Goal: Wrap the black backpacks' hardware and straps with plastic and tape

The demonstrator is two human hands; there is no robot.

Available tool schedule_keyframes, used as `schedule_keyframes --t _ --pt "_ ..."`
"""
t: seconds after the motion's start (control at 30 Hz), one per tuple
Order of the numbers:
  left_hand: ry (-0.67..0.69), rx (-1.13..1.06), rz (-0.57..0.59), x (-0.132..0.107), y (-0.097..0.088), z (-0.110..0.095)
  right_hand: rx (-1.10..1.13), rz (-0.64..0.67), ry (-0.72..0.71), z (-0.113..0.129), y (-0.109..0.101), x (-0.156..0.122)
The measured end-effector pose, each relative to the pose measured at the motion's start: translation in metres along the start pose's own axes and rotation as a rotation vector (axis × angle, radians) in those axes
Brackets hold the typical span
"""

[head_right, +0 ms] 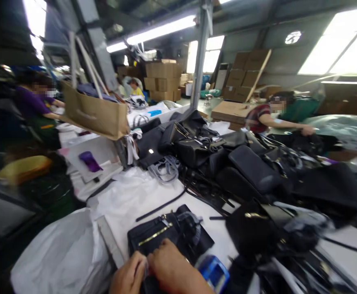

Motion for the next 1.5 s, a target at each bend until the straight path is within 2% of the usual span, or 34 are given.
schedule_keyframes --t 0.07,0.13,0.23,0.37,0.5,0.63,0.73,0.87,0.97,1.13,1.2,1.3,1.4,1.5 --pt "0.069 0.065 -0.024 0.006 0.005 -0.007 0.030 0.001 0.003 -0.004 -0.014 -0.005" --pt "0.111 0.124 -0.016 0.014 0.006 -0.010 0.053 -0.023 0.104 -0.025 -0.020 -0.019" --pt "0.119 0.232 0.001 0.028 0.004 -0.008 0.059 -0.032 0.223 -0.049 -0.013 -0.036" --pt "0.168 0.375 0.009 0.041 0.012 -0.018 0.060 -0.055 0.148 -0.046 0.000 -0.021" --pt "0.281 0.468 0.042 0.052 0.029 -0.034 0.103 -0.074 0.139 -0.050 -0.001 -0.016" --pt "0.324 0.565 0.051 0.072 0.031 -0.034 0.173 -0.164 0.265 -0.077 -0.008 -0.041" --pt "0.322 0.633 0.038 0.088 0.033 -0.040 0.163 -0.180 0.333 -0.091 0.001 -0.046" --pt "0.400 0.700 0.117 0.097 0.061 -0.059 0.133 -0.175 0.279 -0.093 0.016 -0.034" --pt "0.441 0.732 0.193 0.101 0.083 -0.064 0.147 -0.207 0.301 -0.098 0.018 -0.042" --pt "0.442 0.759 0.197 0.118 0.090 -0.067 0.093 -0.300 0.466 -0.113 0.015 -0.071" --pt "0.467 0.748 0.203 0.122 0.095 -0.076 0.083 -0.307 0.530 -0.119 0.022 -0.072" --pt "0.505 0.761 0.224 0.124 0.110 -0.092 0.170 -0.325 0.551 -0.125 0.038 -0.066" --pt "0.518 0.798 0.237 0.126 0.125 -0.101 0.283 -0.437 0.590 -0.132 0.045 -0.072" --pt "0.517 0.815 0.258 0.131 0.131 -0.101 0.288 -0.586 0.667 -0.132 0.041 -0.090"
Point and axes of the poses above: each hand's wrist, its own x-axis towards the middle knuckle, its own y-axis out of the palm, z = x × y, the point moved 8 cm from there along x, towards the middle knuckle, and after that the axes turned 12 degrees about -y, right-handed, at the moved point
